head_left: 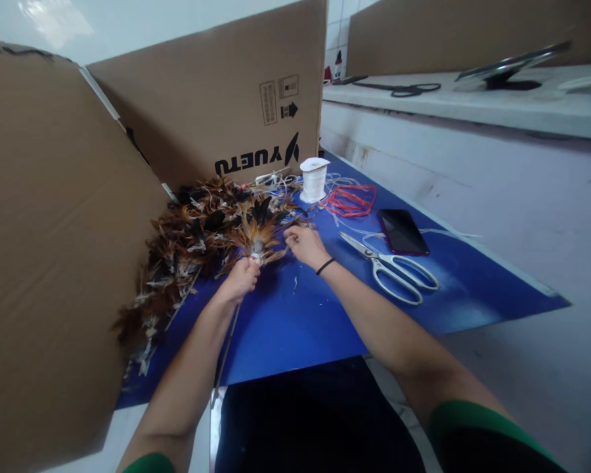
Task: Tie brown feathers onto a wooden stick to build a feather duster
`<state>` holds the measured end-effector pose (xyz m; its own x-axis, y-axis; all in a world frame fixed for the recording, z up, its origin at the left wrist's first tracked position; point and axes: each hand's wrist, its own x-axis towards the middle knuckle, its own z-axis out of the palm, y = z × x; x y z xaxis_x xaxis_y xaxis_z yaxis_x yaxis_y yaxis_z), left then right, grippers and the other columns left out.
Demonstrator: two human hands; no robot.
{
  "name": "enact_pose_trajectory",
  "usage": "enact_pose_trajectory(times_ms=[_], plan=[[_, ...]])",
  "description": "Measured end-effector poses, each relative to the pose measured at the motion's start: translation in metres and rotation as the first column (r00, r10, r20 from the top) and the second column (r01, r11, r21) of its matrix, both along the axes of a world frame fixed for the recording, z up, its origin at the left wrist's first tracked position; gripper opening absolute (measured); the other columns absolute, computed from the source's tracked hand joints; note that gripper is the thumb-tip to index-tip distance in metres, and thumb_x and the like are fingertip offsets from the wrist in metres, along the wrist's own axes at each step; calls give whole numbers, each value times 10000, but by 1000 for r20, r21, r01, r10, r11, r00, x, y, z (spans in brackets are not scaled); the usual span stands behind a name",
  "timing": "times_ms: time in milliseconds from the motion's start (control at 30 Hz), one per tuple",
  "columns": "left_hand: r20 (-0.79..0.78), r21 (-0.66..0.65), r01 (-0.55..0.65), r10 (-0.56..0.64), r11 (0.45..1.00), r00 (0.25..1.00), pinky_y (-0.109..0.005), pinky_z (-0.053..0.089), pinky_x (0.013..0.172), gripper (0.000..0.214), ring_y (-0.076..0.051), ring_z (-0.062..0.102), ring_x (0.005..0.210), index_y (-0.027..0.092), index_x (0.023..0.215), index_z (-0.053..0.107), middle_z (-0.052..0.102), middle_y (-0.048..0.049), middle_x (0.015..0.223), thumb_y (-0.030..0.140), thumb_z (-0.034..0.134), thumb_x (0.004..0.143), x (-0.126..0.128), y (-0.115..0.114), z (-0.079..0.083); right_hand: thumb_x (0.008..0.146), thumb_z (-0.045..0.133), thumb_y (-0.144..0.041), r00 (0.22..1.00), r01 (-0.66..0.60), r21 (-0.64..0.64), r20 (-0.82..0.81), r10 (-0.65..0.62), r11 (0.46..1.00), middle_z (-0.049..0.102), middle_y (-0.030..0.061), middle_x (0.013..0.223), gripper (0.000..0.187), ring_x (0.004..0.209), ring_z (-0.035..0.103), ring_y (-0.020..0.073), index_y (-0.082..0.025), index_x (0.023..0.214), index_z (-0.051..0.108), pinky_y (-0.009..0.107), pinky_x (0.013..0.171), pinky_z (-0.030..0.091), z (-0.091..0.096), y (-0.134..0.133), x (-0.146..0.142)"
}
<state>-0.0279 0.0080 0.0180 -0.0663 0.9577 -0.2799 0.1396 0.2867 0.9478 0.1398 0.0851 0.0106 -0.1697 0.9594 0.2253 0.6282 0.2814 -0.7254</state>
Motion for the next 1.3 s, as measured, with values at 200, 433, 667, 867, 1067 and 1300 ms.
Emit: enact_pose_trajectory(times_ms=[200, 433, 667, 867, 1067, 1300], plan=[[163, -20, 22, -18, 1000, 987, -126, 135, 360, 250, 1, 231, 358, 184, 711, 341, 333, 84, 539, 295, 510, 857, -8, 2, -2, 814, 550, -369, 882, 208, 105, 410, -233, 972, 604, 161, 1065, 325, 968, 579, 268, -152, 1036, 646, 354, 802, 452, -13, 19, 19], [251, -29, 15, -7, 999, 968, -123, 121, 353, 222, -1, 220, 357, 183, 707, 337, 319, 82, 534, 246, 468, 875, -13, 1, 4, 795, 527, -192, 891, 110, 74, 434, -131, 991, 646, 125, 948, 184, 841, 613, 213, -155, 881, 686, 292, 735, 449, -15, 27, 28], [302, -25, -12, 19, 1000, 953, -122, 113, 343, 238, -1, 215, 344, 184, 691, 342, 332, 80, 516, 252, 490, 863, -15, 2, 1, 731, 503, -74, 924, -39, 304, 373, -81, 952, 664, 75, 975, 280, 967, 568, 224, -198, 878, 706, 351, 865, 418, 1, 29, 51], [329, -32, -26, 35, 999, 944, -121, 117, 342, 237, -1, 225, 344, 180, 691, 353, 334, 79, 517, 249, 511, 853, -16, 3, 0, 712, 551, -103, 901, -297, 284, 398, 169, 912, 669, 55, 955, 225, 952, 556, 234, -215, 835, 703, 405, 867, 414, 1, 20, 39], [332, -31, -3, 13, 1000, 943, -117, 121, 341, 215, -1, 223, 345, 182, 702, 345, 327, 80, 529, 231, 465, 874, -14, 1, 2, 816, 556, -270, 916, -399, 414, 148, 372, 818, 677, 54, 971, 196, 938, 577, 189, -203, 958, 673, 355, 869, 414, 13, -2, 12], [337, -25, 40, -29, 999, 941, -117, 128, 345, 214, -2, 226, 357, 172, 715, 385, 329, 77, 539, 269, 524, 847, -11, -2, 1, 871, 527, -291, 813, -574, 258, 289, 505, 777, 690, 47, 855, 202, 820, 606, 150, -188, 915, 695, 277, 792, 407, 4, -13, -7]])
